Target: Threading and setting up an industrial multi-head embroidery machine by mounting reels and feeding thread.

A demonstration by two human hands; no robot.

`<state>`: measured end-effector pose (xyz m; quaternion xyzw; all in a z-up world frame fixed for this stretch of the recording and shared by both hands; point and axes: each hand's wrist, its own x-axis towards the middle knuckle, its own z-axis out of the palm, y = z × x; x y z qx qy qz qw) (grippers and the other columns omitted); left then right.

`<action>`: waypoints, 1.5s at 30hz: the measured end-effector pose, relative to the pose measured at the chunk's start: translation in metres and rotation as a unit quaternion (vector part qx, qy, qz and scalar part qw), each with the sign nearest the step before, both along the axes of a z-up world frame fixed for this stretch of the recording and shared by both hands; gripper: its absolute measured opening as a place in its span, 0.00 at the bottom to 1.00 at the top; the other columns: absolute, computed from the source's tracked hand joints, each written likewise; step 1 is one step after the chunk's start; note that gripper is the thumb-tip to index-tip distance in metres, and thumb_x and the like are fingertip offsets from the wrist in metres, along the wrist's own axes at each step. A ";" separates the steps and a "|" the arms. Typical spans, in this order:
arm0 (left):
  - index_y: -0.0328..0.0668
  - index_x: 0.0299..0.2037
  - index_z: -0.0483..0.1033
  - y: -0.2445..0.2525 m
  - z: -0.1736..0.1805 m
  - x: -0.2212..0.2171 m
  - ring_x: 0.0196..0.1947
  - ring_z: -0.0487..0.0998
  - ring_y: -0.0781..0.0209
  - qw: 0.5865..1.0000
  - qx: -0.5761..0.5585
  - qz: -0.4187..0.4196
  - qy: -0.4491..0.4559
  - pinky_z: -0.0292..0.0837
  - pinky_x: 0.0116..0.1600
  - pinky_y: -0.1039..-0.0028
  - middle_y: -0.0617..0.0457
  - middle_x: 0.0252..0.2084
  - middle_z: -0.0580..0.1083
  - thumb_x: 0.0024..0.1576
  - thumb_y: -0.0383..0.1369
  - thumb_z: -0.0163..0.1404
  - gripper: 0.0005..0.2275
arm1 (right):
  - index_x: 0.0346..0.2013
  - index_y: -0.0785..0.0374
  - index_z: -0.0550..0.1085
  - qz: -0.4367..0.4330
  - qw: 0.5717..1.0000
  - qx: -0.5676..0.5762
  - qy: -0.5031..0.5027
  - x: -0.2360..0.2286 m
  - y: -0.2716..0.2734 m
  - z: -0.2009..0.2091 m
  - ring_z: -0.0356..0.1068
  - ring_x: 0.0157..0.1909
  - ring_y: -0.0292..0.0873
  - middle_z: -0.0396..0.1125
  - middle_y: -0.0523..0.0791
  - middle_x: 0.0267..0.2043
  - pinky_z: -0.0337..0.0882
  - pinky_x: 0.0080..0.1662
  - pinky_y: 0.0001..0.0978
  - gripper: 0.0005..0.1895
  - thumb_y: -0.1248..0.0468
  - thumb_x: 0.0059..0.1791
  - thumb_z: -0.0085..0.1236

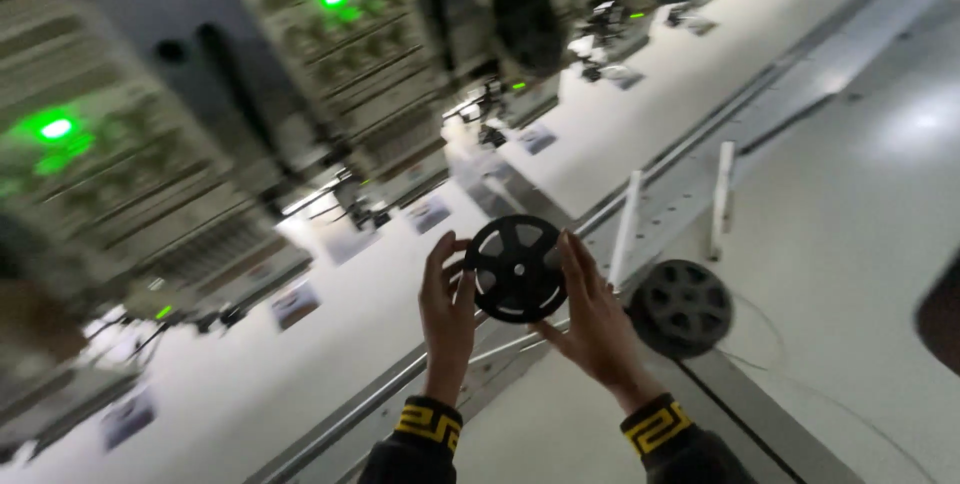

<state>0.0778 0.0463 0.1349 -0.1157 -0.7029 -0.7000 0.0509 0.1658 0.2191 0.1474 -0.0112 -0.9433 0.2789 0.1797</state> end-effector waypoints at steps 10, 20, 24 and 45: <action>0.37 0.59 0.75 -0.135 0.028 0.006 0.41 0.82 0.52 0.993 -0.034 0.099 0.047 0.80 0.43 0.67 0.46 0.45 0.77 0.58 0.25 0.53 0.17 | 0.76 0.61 0.48 0.182 0.963 0.067 0.186 -0.047 -0.092 0.016 0.56 0.71 0.62 0.46 0.56 0.77 0.67 0.60 0.56 0.62 0.62 0.35 0.77; 0.38 0.52 0.80 -0.232 0.072 0.052 0.33 0.84 0.55 0.980 0.002 0.197 -0.001 0.82 0.38 0.68 0.44 0.39 0.81 0.58 0.34 0.58 0.14 | 0.77 0.61 0.43 0.187 0.973 -0.068 0.114 -0.029 -0.212 0.050 0.62 0.66 0.66 0.43 0.57 0.77 0.70 0.55 0.68 0.63 0.62 0.37 0.75; 0.35 0.49 0.81 -0.254 0.054 0.060 0.31 0.82 0.59 0.971 0.048 0.232 -0.017 0.82 0.37 0.69 0.43 0.35 0.81 0.57 0.38 0.60 0.16 | 0.77 0.61 0.40 0.162 0.975 -0.122 0.089 -0.013 -0.250 0.059 0.63 0.65 0.68 0.41 0.57 0.77 0.70 0.53 0.71 0.65 0.59 0.37 0.75; 0.49 0.48 0.82 -0.338 0.110 0.117 0.39 0.85 0.44 0.975 -0.181 0.098 0.082 0.82 0.43 0.64 0.44 0.34 0.82 0.58 0.36 0.57 0.10 | 0.59 0.48 0.74 0.285 0.949 0.000 0.136 -0.012 -0.314 0.094 0.72 0.56 0.48 0.72 0.39 0.50 0.66 0.58 0.55 0.24 0.59 0.48 0.63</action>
